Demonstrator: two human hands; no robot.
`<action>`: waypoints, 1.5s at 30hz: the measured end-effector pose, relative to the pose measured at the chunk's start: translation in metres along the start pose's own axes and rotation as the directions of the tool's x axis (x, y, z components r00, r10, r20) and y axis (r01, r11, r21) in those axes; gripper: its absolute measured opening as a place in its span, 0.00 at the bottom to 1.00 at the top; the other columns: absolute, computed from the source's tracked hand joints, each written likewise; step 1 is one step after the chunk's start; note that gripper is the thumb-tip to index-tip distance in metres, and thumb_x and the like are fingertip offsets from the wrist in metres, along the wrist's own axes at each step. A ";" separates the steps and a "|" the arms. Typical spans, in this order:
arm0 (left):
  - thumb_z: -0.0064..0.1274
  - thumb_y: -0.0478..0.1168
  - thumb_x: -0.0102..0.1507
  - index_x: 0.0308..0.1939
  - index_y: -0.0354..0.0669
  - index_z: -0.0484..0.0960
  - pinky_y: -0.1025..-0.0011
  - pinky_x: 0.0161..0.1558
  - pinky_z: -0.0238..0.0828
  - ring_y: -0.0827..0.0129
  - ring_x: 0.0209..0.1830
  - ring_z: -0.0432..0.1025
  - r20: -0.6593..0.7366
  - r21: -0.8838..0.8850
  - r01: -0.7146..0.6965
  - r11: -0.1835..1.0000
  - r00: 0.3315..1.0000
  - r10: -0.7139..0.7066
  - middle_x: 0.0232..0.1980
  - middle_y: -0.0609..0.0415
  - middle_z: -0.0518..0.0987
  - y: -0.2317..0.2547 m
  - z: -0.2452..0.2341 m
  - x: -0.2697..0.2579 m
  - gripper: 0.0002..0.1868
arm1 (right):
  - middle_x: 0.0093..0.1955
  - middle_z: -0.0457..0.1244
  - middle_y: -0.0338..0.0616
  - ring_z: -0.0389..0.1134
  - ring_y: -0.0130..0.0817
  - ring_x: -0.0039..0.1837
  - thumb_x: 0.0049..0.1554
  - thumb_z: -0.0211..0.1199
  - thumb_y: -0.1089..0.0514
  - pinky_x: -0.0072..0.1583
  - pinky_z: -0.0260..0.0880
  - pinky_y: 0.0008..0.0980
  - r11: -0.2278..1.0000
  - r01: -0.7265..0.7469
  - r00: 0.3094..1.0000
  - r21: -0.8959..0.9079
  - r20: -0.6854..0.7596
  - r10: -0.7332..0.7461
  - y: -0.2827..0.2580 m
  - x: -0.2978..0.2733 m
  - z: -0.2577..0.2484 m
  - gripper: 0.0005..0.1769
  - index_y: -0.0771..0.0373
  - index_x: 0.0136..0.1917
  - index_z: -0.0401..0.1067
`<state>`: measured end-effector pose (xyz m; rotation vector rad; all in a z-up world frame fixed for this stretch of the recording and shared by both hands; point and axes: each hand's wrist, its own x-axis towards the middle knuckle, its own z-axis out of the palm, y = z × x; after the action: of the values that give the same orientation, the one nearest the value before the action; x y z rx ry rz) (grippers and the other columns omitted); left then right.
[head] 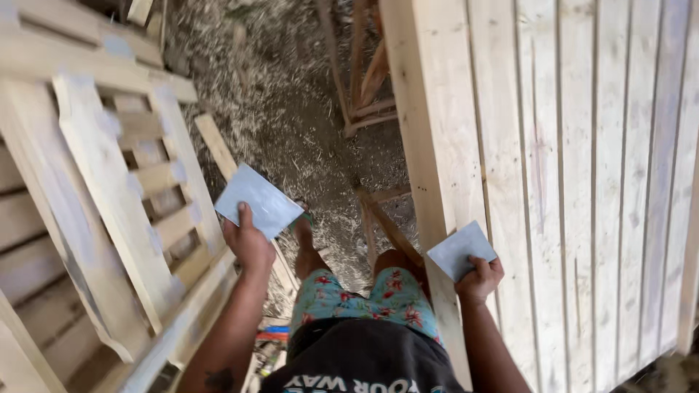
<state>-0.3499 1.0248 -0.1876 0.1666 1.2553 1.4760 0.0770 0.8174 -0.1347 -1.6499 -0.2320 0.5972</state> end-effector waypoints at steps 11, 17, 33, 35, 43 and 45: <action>0.52 0.48 0.78 0.60 0.18 0.69 0.61 0.61 0.63 0.63 0.55 0.63 0.008 0.041 0.053 0.998 0.999 -0.053 0.54 0.41 0.72 -0.034 0.003 0.046 0.27 | 0.49 0.65 0.52 0.66 0.48 0.51 0.46 0.53 0.66 0.52 0.72 0.47 0.999 -0.014 0.999 -0.048 -0.037 0.012 -0.019 0.005 0.010 0.17 0.73 0.50 0.69; 0.50 0.45 0.69 0.63 0.32 0.71 0.66 0.61 0.65 0.67 0.58 0.70 -0.030 -0.059 0.025 0.998 0.999 -0.026 0.59 0.49 0.76 -0.025 -0.003 0.032 0.24 | 0.50 0.64 0.52 0.66 0.50 0.52 0.45 0.51 0.65 0.49 0.70 0.51 0.997 -0.045 0.997 -0.060 -0.066 0.042 -0.019 0.012 0.024 0.16 0.73 0.47 0.66; 0.51 0.46 0.76 0.59 0.19 0.71 0.58 0.55 0.63 0.58 0.50 0.65 0.109 0.161 0.053 0.986 0.991 -0.071 0.54 0.36 0.72 -0.062 0.048 0.068 0.25 | 0.48 0.68 0.49 0.68 0.38 0.50 0.48 0.55 0.69 0.53 0.69 0.32 0.995 0.100 0.994 -0.029 -0.048 -0.101 0.017 0.015 -0.005 0.18 0.76 0.52 0.73; 0.51 0.48 0.80 0.57 0.16 0.67 0.55 0.54 0.60 0.58 0.45 0.60 0.116 0.220 0.061 0.974 0.989 -0.089 0.48 0.34 0.69 -0.059 0.048 0.076 0.28 | 0.46 0.67 0.48 0.66 0.38 0.48 0.50 0.56 0.68 0.51 0.68 0.35 0.996 0.082 0.995 -0.025 -0.063 -0.084 0.014 0.012 -0.004 0.15 0.77 0.51 0.71; 0.50 0.45 0.71 0.64 0.26 0.67 0.61 0.65 0.66 0.60 0.62 0.71 -0.010 0.060 0.111 0.992 0.994 -0.110 0.62 0.40 0.74 -0.001 0.029 0.061 0.26 | 0.42 0.65 0.47 0.65 0.39 0.45 0.51 0.57 0.66 0.47 0.66 0.36 0.996 0.023 0.989 -0.082 -0.142 -0.034 -0.012 0.015 0.027 0.10 0.73 0.45 0.73; 0.49 0.43 0.71 0.66 0.28 0.66 0.61 0.63 0.67 0.61 0.61 0.70 -0.059 0.021 0.073 0.997 0.996 -0.071 0.63 0.43 0.74 0.015 0.007 0.048 0.25 | 0.41 0.65 0.48 0.66 0.39 0.44 0.52 0.58 0.66 0.46 0.67 0.37 0.998 0.009 0.991 -0.062 -0.135 -0.018 -0.028 0.019 0.032 0.06 0.72 0.42 0.72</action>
<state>-0.3716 1.0700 -0.1981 0.0937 1.3125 1.4133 0.0817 0.8593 -0.1139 -1.7397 -0.1636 0.4697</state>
